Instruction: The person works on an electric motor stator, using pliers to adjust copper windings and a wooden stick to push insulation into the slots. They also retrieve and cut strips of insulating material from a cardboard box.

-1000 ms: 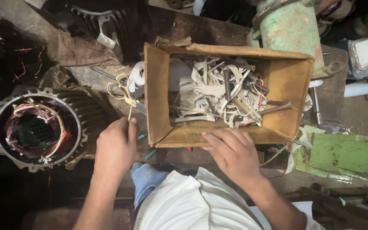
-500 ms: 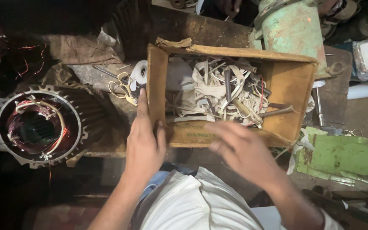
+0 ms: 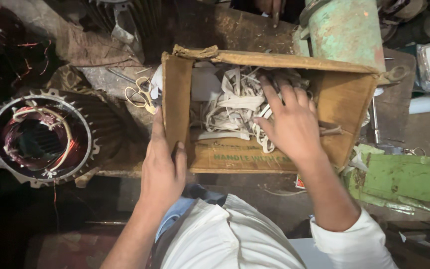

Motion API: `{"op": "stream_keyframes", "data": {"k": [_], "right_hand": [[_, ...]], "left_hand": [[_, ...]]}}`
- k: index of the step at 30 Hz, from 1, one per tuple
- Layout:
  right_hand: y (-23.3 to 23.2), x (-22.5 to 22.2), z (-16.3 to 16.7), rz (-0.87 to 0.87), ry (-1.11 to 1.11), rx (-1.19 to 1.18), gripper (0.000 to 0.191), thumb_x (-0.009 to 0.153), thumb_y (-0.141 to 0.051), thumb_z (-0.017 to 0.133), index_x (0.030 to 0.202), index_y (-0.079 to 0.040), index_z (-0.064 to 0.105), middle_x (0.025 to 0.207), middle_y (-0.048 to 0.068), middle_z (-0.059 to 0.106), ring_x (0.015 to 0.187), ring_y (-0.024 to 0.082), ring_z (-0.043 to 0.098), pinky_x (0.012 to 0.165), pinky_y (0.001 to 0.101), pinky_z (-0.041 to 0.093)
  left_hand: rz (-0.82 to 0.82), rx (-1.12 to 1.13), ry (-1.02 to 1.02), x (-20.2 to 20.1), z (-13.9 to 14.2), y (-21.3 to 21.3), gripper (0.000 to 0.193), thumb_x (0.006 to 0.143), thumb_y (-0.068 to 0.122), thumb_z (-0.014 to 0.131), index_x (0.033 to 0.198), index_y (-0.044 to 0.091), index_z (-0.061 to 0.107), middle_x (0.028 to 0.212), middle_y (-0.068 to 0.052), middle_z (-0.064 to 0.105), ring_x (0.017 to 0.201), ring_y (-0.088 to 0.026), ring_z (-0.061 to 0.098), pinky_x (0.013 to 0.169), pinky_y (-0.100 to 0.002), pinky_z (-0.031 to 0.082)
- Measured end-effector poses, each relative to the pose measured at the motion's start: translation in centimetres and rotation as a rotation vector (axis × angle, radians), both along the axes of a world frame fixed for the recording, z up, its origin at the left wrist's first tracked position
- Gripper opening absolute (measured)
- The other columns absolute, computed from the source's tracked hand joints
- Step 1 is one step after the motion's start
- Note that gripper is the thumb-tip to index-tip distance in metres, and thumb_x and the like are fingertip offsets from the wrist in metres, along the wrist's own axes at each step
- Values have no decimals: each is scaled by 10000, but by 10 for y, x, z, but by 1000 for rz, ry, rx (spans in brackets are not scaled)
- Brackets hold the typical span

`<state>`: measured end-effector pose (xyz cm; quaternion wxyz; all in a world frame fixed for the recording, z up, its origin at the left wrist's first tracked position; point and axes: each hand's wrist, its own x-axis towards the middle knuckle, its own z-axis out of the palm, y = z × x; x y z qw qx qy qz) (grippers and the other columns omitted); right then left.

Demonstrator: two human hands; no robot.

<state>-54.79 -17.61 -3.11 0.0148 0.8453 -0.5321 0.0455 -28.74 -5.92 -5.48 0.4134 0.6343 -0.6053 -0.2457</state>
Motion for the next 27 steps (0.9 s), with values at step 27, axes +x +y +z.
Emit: {"op": "stream_keyframes", "data": {"k": [27], "right_hand": [[47,45,1,179,-188,267,680,893,-276,679,1487,-20,471,1548,225,411,1226,458,517,1024,538,433]], "left_hand": [[-26,-19,-145,-10,-5,0,771,964,-12,574,1576,-96,112,1520,-421,396,1371,-547,495,1099,-477,458]]}}
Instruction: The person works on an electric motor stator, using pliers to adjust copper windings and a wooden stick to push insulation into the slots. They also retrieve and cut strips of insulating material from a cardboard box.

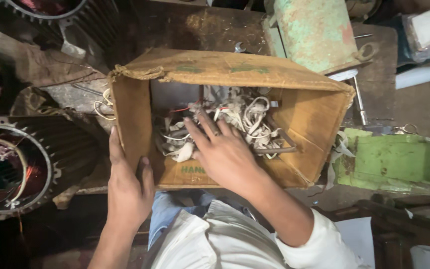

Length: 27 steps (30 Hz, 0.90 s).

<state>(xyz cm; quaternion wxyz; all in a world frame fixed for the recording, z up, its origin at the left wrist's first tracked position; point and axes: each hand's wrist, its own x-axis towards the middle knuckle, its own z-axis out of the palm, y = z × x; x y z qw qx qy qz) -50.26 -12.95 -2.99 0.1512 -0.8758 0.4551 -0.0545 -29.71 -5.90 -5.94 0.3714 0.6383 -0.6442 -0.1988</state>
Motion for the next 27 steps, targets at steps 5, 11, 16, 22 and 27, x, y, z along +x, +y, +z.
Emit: {"op": "stream_keyframes", "data": {"k": [5,11,16,22,27], "right_hand": [[18,-29,32,19,-135,125,566,932,-263,661,1471,-147,536,1586,156,400,1286,410,536,1069,503,427],[43,-69,40,103,-172,-11,409,945,-236,652,1350,-181,643,1465,78,577,1278,312,593,1086,446,463],[50,-114,43,-107,-249,-72,402,958,-102,570,1346,-150,664,1283,76,716,1101,214,700,964,358,568],[50,-141,55,-528,-621,-56,444,1001,-145,601,1415,-24,492,1062,10,755,775,122,720,745,264,577],[46,-123,56,-481,-402,-116,187,989,-136,690,1165,-108,747,1031,24,778,852,125,747,720,271,578]], "left_hand": [[-5,64,93,0,3,-1,770,964,-32,546,1590,-88,101,1553,-384,393,1389,-513,494,1107,-467,450],[-23,-4,49,1,2,-2,780,961,-37,550,1588,-81,87,1577,-382,357,1428,-519,459,1144,-472,431],[7,77,85,1,4,-2,816,941,-34,564,1596,-55,80,1564,-353,392,1374,-509,505,1087,-468,458],[21,140,72,-1,6,-2,875,884,-54,570,1600,-19,68,1532,-361,420,1305,-518,542,1031,-481,484],[-1,122,107,-1,5,-2,846,913,-58,537,1611,-30,59,1518,-354,461,1300,-502,579,1026,-474,499]]}}
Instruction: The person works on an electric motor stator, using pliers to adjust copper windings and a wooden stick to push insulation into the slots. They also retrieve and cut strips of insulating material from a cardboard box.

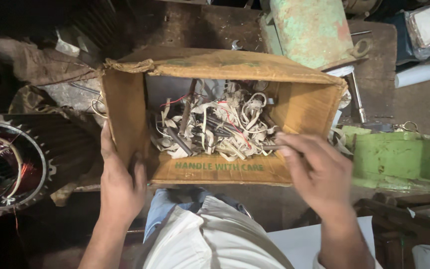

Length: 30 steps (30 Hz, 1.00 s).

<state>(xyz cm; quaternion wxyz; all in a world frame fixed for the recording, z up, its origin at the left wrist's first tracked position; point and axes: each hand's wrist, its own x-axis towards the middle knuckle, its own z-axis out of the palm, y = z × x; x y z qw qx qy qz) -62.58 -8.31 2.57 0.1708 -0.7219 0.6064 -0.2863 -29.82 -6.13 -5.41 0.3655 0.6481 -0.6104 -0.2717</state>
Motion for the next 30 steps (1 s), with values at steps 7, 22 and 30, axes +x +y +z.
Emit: {"op": "stream_keyframes", "data": {"k": [7,22,30], "right_hand": [[-30,31,-22,225,230,-22,140,899,-222,768,974,-106,745,908,68,703,754,295,707,665,366,566],[-51,10,8,19,186,-128,137,932,-61,852,990,-33,731,925,62,644,748,157,589,672,287,479],[-46,-8,16,-133,116,138,210,854,-167,829,1049,-98,794,815,44,714,650,127,616,588,286,484]], "left_hand": [[17,-55,-28,-1,-1,0,763,974,-3,551,1599,-41,117,1528,-360,444,1328,-498,561,1038,-463,496],[-18,-109,-62,5,3,-9,897,859,-33,608,1611,-27,119,1544,-349,431,1356,-506,503,1082,-484,453],[22,9,-46,1,10,-16,840,922,-9,605,1621,-20,139,1438,-329,509,1280,-482,566,1045,-479,481]]}}
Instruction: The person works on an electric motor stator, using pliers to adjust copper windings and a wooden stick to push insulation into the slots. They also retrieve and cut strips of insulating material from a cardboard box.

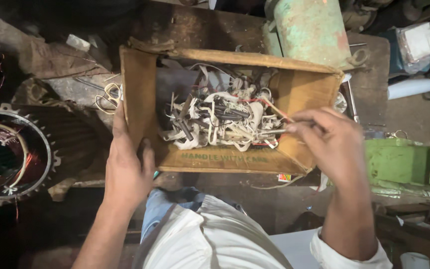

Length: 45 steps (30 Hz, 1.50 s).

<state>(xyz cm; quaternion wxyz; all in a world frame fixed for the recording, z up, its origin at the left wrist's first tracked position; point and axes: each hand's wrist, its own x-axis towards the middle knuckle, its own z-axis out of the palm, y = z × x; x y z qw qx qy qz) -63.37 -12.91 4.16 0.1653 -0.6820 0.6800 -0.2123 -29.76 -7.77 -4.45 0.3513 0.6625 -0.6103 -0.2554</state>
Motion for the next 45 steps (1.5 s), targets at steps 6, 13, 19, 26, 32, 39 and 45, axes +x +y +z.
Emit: {"op": "stream_keyframes", "data": {"k": [6,13,19,26,32,39,45], "right_hand": [[16,-6,14,-28,158,-18,140,924,-192,784,1028,-98,796,884,46,725,675,129,638,628,288,486],[19,10,12,-49,106,-26,142,893,-142,802,1013,-72,776,840,81,682,610,190,584,586,321,460],[12,29,17,84,132,-163,113,946,-127,786,1035,-62,764,904,91,698,672,190,637,630,333,491],[1,44,17,388,-15,-237,215,949,-83,685,1161,-56,704,1043,152,708,851,284,716,738,358,565],[-36,70,-58,783,185,486,246,961,-140,541,1119,-89,722,969,174,740,856,319,735,816,447,576],[-74,32,-79,973,492,-341,469,835,-214,756,1292,-201,654,1418,186,568,1282,384,593,1053,532,491],[-104,32,-62,893,512,-307,709,711,-261,838,1395,-178,673,1359,156,595,1252,365,519,1013,495,440]], "left_hand": [[-73,-182,-65,0,-2,2,838,902,-30,591,1596,-69,121,1532,-384,420,1357,-507,519,1089,-476,461],[-44,-67,-1,0,-1,6,832,924,-38,584,1611,-56,114,1530,-355,422,1367,-494,512,1092,-470,457],[-53,-90,-23,2,-4,7,846,911,-47,586,1608,-41,107,1531,-364,419,1368,-493,516,1103,-473,457],[-50,-62,7,1,-4,7,861,905,-61,574,1617,-56,90,1529,-351,421,1365,-491,519,1105,-472,457],[-75,-153,-50,1,-1,4,846,907,-68,588,1608,-67,115,1587,-357,379,1409,-501,492,1137,-473,450],[-89,-79,-96,-8,-4,6,840,970,-85,572,1660,-58,95,1632,-360,387,1396,-491,557,1118,-458,520],[-89,-51,-90,-9,1,-3,837,951,-64,570,1650,-46,110,1562,-350,441,1335,-511,574,1069,-489,518]]}}
